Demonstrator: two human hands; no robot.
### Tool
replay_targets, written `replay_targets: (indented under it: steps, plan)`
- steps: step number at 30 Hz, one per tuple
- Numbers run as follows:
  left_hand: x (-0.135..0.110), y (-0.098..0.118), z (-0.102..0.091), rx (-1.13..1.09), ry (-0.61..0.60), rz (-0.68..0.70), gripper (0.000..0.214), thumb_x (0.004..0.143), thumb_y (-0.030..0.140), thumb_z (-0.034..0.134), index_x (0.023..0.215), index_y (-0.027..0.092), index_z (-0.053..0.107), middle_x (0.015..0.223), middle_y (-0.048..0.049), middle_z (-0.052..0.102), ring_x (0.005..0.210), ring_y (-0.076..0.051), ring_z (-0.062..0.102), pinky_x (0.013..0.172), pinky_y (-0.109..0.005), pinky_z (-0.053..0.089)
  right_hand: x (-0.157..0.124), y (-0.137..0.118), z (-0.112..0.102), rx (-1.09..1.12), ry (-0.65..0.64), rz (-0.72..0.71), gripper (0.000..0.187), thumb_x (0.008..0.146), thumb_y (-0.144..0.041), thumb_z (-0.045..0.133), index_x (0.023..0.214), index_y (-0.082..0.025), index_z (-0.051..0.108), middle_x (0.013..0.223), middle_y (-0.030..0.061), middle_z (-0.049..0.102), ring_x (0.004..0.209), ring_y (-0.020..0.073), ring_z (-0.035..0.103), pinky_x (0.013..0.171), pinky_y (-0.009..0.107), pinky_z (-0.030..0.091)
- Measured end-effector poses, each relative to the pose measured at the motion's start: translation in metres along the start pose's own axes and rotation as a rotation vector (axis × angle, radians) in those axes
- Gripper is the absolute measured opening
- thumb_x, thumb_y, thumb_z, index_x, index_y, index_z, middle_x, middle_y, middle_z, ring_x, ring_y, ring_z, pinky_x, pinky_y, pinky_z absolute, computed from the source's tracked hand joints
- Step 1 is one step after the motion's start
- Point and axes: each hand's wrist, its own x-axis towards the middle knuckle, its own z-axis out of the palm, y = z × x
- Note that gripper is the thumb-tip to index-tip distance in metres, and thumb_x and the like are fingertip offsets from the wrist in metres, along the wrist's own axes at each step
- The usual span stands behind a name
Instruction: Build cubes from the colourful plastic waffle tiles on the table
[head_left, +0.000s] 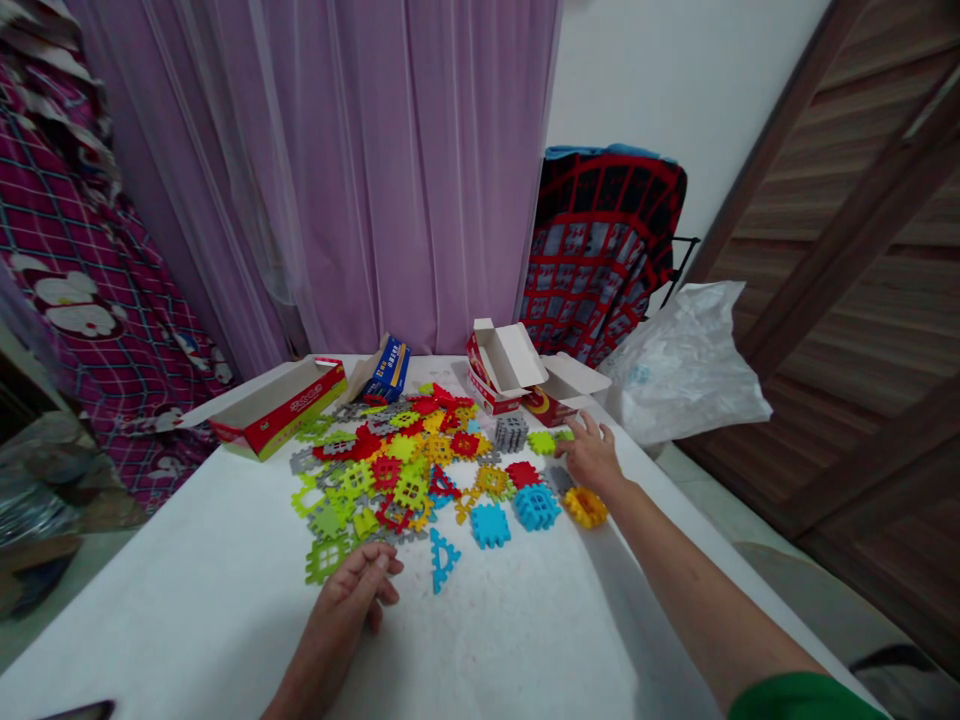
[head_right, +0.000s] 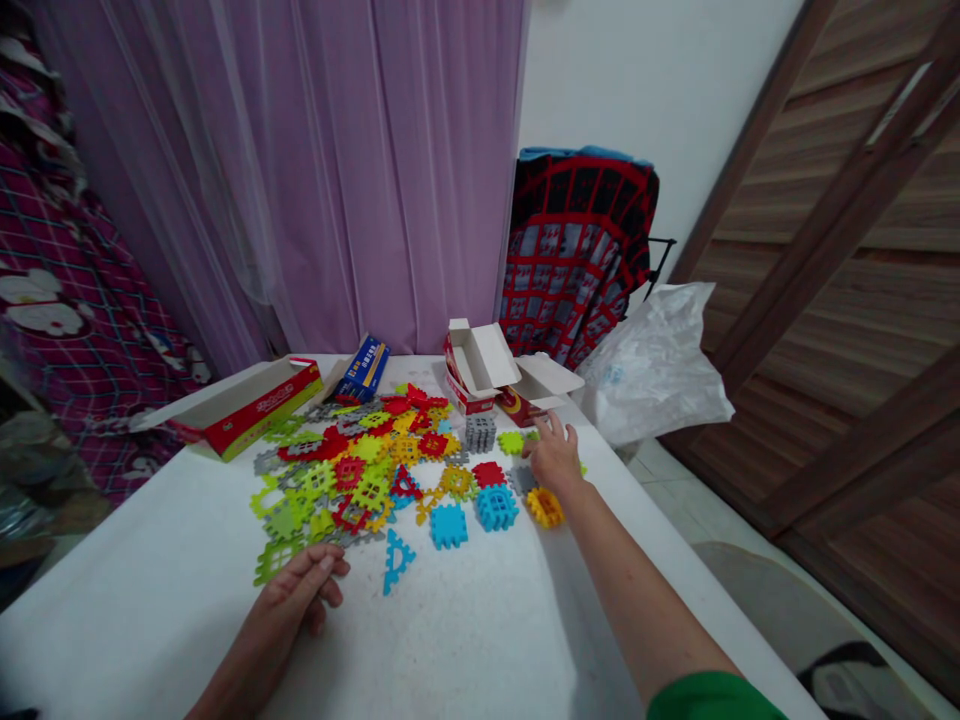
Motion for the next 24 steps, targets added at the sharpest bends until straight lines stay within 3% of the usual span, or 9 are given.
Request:
replay_targets:
  steps: [13, 24]
  plan:
    - [0.003, -0.003, -0.002, 0.005, -0.012, 0.006, 0.046, 0.06, 0.058, 0.073, 0.083, 0.019, 0.063, 0.076, -0.0016, 0.065, 0.053, -0.011, 0.055, 0.036, -0.019, 0.037, 0.002, -0.001, 0.012, -0.007, -0.002, -0.021, 0.036, 0.081, -0.013, 0.048, 0.096, -0.03, 0.076, 0.146, 0.0056, 0.045, 0.141, 0.0299, 0.02, 0.109, 0.056, 0.013]
    - [0.001, 0.001, -0.001, 0.004, 0.003, 0.012, 0.045, 0.058, 0.058, 0.074, 0.08, 0.019, 0.064, 0.074, -0.0014, 0.065, 0.052, -0.011, 0.055, 0.036, -0.019, 0.037, 0.001, -0.009, 0.006, 0.009, -0.017, -0.016, 0.035, 0.082, -0.014, 0.049, 0.095, -0.032, 0.076, 0.145, 0.0041, 0.046, 0.141, 0.0295, 0.022, 0.109, 0.055, 0.013]
